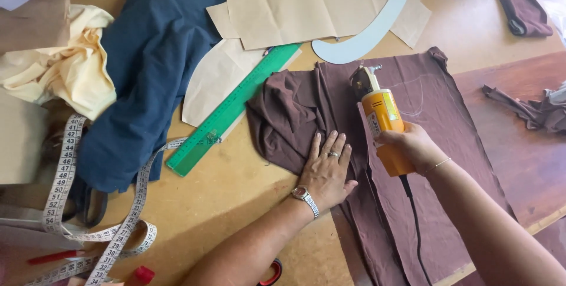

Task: A worker in a sewing factory cuts out garment patterns from brown fabric using an electric rotary cutter and scissors, then organizes and folds the resulting pieces.

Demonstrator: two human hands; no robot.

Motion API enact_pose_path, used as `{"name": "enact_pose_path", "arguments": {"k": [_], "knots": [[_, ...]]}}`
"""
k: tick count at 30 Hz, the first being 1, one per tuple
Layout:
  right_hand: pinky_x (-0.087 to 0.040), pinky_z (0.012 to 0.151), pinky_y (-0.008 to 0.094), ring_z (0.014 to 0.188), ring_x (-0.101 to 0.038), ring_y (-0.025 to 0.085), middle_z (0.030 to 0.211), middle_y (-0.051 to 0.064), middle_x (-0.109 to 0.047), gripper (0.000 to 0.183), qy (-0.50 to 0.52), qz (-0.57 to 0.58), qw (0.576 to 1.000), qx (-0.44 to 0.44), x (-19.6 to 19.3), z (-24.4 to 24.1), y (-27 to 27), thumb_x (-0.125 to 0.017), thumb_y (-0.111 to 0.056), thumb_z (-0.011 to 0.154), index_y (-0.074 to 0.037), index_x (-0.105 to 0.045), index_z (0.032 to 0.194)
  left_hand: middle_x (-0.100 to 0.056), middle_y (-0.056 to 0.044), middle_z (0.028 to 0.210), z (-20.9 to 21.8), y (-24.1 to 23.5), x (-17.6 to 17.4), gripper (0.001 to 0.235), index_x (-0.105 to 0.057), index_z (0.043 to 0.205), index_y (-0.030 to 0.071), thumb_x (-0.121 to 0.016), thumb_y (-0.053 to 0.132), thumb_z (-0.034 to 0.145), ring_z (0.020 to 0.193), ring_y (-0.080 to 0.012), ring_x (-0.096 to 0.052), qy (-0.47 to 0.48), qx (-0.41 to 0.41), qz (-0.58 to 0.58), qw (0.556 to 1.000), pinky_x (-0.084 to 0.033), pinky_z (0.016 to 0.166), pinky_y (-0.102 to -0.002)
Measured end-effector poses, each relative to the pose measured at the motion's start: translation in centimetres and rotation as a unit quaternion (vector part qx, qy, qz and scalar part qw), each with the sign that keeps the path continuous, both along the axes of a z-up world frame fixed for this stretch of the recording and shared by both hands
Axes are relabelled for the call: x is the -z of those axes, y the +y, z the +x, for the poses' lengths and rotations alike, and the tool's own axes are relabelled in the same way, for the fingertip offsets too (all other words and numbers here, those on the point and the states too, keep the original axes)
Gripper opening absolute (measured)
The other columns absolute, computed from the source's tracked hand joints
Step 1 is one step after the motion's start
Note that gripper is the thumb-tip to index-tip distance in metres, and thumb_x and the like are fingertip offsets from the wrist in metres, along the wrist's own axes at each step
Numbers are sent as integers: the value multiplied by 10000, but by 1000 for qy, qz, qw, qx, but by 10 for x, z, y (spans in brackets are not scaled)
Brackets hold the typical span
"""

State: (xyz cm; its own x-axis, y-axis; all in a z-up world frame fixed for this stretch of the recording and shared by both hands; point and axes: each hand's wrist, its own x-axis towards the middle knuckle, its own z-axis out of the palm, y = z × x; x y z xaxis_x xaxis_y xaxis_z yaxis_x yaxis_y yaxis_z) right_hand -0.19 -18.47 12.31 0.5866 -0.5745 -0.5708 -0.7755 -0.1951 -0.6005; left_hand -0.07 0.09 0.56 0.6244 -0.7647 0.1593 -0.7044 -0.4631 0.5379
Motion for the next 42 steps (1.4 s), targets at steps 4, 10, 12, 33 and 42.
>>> {"name": "enact_pose_path", "arguments": {"k": [4, 10, 12, 33, 42], "knots": [[-545, 700, 529, 878, -633, 366, 917, 220, -629, 563, -5, -3, 1000, -14, 0, 7, 0, -865, -262, 658, 43, -662, 1086, -436, -263, 1556, -4, 1, -1, 799, -497, 1449, -19, -667, 479, 847, 1537, -401, -268, -3, 6, 9, 1000, -59, 1269, -618], [-571, 726, 508, 882, -667, 405, 939, 235, -652, 578, 16, -5, 1000, -3, -1, 20, -7, -878, -290, 670, 16, -674, 1116, -406, -283, 1564, -8, -1, -1, 800, -474, 1460, -33, -633, 479, 866, 1531, -434, -246, -11, 25, 62, 998, -88, 1242, -657], [-568, 712, 513, 879, -666, 389, 942, 221, -654, 581, 15, 7, 1000, -12, 2, 21, -9, -882, -296, 664, 9, -676, 1114, -401, -292, 1561, -10, -1, -4, 795, -464, 1461, -46, -633, 468, 879, 1521, -454, -248, -13, 34, 81, 996, -107, 1222, -674], [-555, 617, 459, 747, -663, 366, 965, 266, -677, 503, -6, 202, 979, 39, -56, -91, 22, -672, -80, 711, 64, -594, 1187, -308, -131, 1647, 20, 14, 2, 994, -379, 1528, 108, -688, 707, 798, 1520, -341, -254, -92, -67, 285, 952, -335, 1035, -749], [-471, 733, 653, 831, -595, 584, 1070, 458, -651, 607, -115, 205, 935, 265, -57, -371, -30, -565, -18, 735, 236, -585, 1286, -473, -180, 1543, -21, -28, -30, 500, -569, 1399, 54, -383, 185, 954, 1420, -382, -407, -183, -53, 252, 949, -293, 1107, -689]]}}
